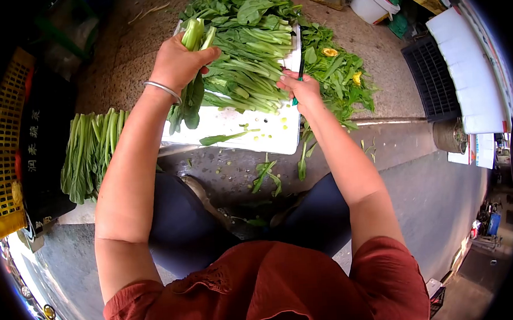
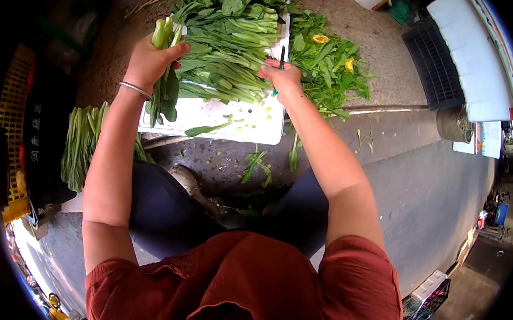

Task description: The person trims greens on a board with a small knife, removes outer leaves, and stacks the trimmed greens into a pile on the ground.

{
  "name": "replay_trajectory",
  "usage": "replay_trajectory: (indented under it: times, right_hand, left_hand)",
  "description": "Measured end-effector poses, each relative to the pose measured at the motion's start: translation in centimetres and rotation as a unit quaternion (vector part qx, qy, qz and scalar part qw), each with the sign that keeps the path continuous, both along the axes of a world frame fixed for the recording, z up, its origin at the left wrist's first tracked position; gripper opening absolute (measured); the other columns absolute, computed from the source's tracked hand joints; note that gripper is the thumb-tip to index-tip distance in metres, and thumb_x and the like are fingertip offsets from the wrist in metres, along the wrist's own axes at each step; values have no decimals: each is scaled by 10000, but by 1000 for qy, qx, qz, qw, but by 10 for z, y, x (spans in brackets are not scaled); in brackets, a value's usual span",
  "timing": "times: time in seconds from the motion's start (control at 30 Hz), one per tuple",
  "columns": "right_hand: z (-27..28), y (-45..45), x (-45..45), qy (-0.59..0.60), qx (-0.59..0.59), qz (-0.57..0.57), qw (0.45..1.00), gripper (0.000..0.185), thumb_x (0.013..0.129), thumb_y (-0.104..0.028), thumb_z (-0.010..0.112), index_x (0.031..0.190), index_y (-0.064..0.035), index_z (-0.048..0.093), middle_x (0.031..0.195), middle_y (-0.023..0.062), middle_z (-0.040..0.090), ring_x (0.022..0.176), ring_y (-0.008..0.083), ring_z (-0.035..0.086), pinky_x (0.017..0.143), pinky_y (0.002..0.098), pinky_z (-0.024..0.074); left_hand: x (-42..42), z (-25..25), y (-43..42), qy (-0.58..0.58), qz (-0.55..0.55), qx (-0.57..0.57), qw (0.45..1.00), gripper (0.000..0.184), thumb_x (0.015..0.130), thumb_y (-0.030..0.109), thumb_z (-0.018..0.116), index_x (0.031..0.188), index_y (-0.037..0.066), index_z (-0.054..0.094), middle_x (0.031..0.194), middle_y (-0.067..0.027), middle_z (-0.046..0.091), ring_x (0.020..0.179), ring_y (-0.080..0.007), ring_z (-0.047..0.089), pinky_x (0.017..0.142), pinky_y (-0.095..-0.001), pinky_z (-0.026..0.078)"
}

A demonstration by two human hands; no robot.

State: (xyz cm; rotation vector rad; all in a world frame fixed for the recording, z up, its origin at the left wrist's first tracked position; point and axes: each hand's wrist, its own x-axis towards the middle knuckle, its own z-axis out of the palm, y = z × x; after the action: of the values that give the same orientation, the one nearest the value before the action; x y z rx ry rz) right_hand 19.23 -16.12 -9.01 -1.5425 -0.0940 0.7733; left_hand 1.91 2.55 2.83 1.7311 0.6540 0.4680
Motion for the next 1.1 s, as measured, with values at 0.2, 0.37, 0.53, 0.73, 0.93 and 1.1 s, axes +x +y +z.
replay_trajectory:
  times: [0.2,0.37,0.53,0.73,0.93,1.1]
  right_hand:
    - [93,5,-17,-365,93,32,926,213,759,-64,650,970,-38,637,733,-2,615,675,66,577,631,198,456]
    - [107,-7,-30,-357,73,82,928,213,756,-85,660,965,-47,647,711,-25,586,640,42,506,630,195,432]
    - [118,-10,-50,-356,123,140,916,224,754,-107,674,960,-26,647,716,-22,567,677,49,488,650,196,421]
    - [122,-15,-45,-325,135,108,930,251,761,-102,668,996,-20,637,765,2,605,706,62,523,678,219,450]
    - [123,-19,-43,-265,148,117,946,285,825,-195,616,1040,-7,609,750,6,569,632,60,490,564,183,395]
    - [128,-25,-44,-211,182,223,934,427,930,-306,414,1201,16,485,733,8,485,586,64,382,516,174,308]
  left_hand:
    - [-1,-3,-2,15,12,107,994,353,669,166,723,939,-13,583,724,-45,611,564,-107,557,563,-253,468]
    - [6,10,-31,-55,-71,291,953,516,680,123,747,1140,24,536,980,-22,615,825,-66,531,765,-235,449]
    - [13,7,-44,-139,-163,274,938,677,620,169,803,1201,33,483,1013,-21,591,882,-77,505,828,-235,419]
    - [15,10,-49,-35,-208,184,960,591,532,236,848,990,10,550,827,-57,619,745,-124,546,722,-258,462]
    - [22,4,-51,-58,-204,117,970,514,617,180,804,1004,0,518,853,-10,569,775,-81,511,721,-234,449]
    - [23,10,-44,-56,-222,57,972,447,643,113,763,1011,26,524,884,-1,582,805,-75,526,753,-227,443]
